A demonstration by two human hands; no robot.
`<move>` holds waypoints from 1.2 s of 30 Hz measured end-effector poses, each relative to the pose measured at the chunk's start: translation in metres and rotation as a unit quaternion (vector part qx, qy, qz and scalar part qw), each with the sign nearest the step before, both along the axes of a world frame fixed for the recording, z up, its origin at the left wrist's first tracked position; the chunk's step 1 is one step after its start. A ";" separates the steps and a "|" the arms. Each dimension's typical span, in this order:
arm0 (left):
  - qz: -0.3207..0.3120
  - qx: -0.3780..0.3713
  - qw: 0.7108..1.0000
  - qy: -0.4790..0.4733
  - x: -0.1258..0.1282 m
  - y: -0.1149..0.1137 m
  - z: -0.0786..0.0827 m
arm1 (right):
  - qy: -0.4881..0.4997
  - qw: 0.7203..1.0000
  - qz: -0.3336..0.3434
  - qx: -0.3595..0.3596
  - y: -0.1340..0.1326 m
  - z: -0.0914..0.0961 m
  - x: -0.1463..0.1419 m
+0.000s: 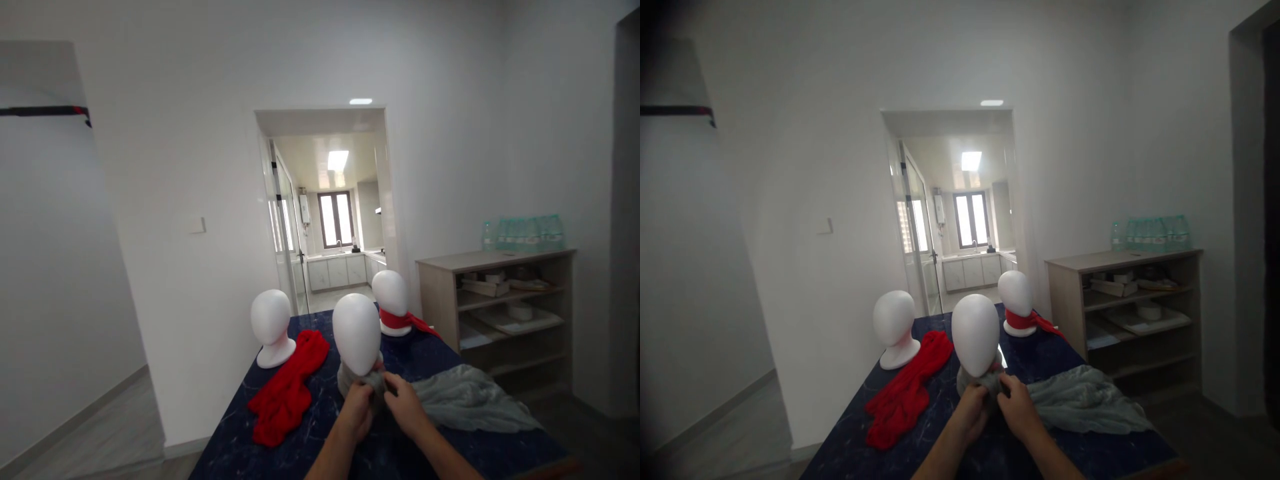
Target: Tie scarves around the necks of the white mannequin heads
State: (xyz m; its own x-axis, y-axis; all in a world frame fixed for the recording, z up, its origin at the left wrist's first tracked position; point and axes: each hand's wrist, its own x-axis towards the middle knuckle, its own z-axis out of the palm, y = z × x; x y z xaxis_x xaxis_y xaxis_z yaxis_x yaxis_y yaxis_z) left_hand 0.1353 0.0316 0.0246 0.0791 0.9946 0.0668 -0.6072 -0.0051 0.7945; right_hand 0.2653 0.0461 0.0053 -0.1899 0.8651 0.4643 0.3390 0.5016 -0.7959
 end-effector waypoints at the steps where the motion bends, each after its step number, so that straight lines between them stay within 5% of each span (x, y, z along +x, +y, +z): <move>1: 0.005 0.008 1.000 -0.004 0.001 0.000 0.001 | -0.010 1.000 -0.005 0.006 -0.001 -0.002 0.000; 13: 0.055 0.023 0.997 0.058 0.003 0.003 -0.004 | -0.021 0.994 -0.101 -0.046 0.004 0.005 -0.008; 21: 0.142 0.059 0.970 0.189 -0.010 0.008 0.005 | -0.161 0.968 -0.183 -0.059 0.011 0.006 -0.004; 25: 0.148 0.016 0.981 0.123 -0.008 0.014 0.003 | -0.243 0.955 -0.166 -0.044 0.017 0.014 -0.003; 29: 0.115 -0.049 0.991 0.047 -0.011 0.015 0.006 | -0.270 0.949 -0.156 -0.036 0.026 0.022 -0.003; 36: -0.094 -0.155 0.983 -0.016 -0.048 0.002 0.029 | -0.288 0.944 -0.160 0.002 0.025 0.018 -0.001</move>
State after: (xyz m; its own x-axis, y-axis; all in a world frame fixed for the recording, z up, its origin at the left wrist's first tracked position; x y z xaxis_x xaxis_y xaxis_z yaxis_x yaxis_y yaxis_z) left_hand 0.0873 0.0333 0.0540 0.2658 0.9355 -0.2326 -0.5991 0.3494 0.7205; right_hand 0.2642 0.0715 0.0235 -0.1406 0.9194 0.3672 0.8504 0.3021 -0.4308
